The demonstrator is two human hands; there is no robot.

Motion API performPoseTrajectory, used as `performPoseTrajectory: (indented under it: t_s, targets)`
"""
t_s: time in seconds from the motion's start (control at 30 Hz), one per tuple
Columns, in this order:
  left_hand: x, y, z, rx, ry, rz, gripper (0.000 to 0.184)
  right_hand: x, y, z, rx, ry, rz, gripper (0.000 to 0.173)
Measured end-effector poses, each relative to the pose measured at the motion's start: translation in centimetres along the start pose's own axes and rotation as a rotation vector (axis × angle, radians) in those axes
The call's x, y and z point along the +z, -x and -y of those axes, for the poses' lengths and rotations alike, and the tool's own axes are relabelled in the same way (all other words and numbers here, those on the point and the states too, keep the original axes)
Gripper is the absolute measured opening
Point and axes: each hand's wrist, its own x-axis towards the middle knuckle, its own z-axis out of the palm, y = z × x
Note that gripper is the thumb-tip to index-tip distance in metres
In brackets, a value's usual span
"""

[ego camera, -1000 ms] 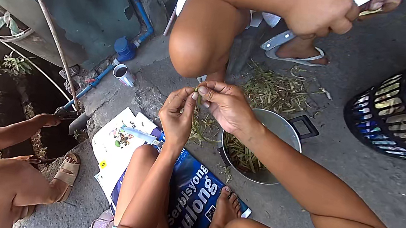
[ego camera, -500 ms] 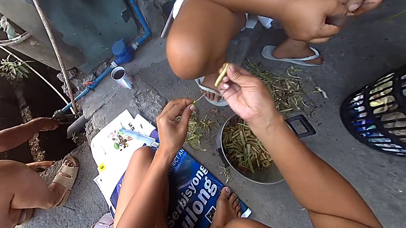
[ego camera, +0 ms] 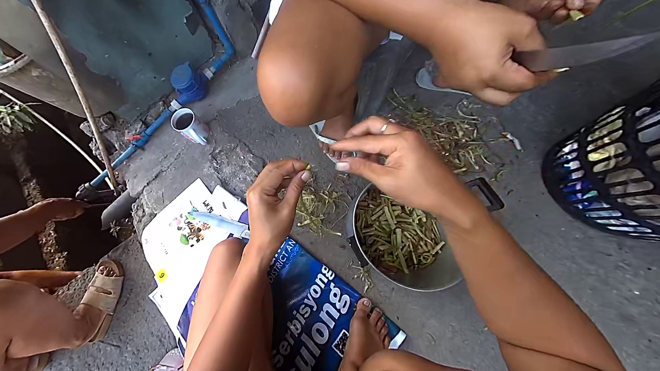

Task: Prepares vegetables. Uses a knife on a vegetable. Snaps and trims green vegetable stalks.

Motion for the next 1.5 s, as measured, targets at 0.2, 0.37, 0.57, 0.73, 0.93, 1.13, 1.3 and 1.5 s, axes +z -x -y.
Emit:
performPoseTrajectory:
  t_s: [0.2, 0.37, 0.57, 0.73, 0.93, 1.13, 1.3, 1.5]
  targets:
    - [-0.2, 0.1, -0.1, 0.088, -0.055, 0.018, 0.012, 2.2, -1.2, 0.9, -0.046, -0.081, 0.054, 0.013]
    - [-0.4, 0.1, -0.2, 0.129, -0.147, 0.023, 0.011, 2.3, -1.1, 1.3, -0.08, 0.055, 0.042, 0.012]
    - [0.0, 0.4, 0.0, 0.14, -0.088, -0.01, 0.012, 2.7, -1.3, 1.0, 0.027, -0.182, 0.074, 0.009]
    - [-0.3, 0.5, -0.2, 0.018, 0.116, -0.056, 0.012, 4.6, -0.8, 0.0, 0.226, -0.592, 0.073, 0.014]
    - [-2.4, -0.4, 0.0, -0.183, 0.365, -0.119, 0.018, 6.8, -1.2, -3.8, 0.382, -0.486, 0.122, 0.014]
    - [-7.0, -1.1, 0.3, -0.239, 0.457, -0.285, 0.028, 8.7, -1.4, -9.7, 0.578, -0.15, 0.28, 0.018]
    - [-13.0, -1.2, 0.8, -0.174, 0.64, -0.394, 0.032, 9.2, -1.1, -14.5, 0.654, 0.239, 0.411, 0.022]
    - [-15.0, -0.9, 0.8, -0.148, 0.727, -0.464, 0.035, 8.6, -1.2, -15.7, 0.709, 0.52, 0.496, 0.019]
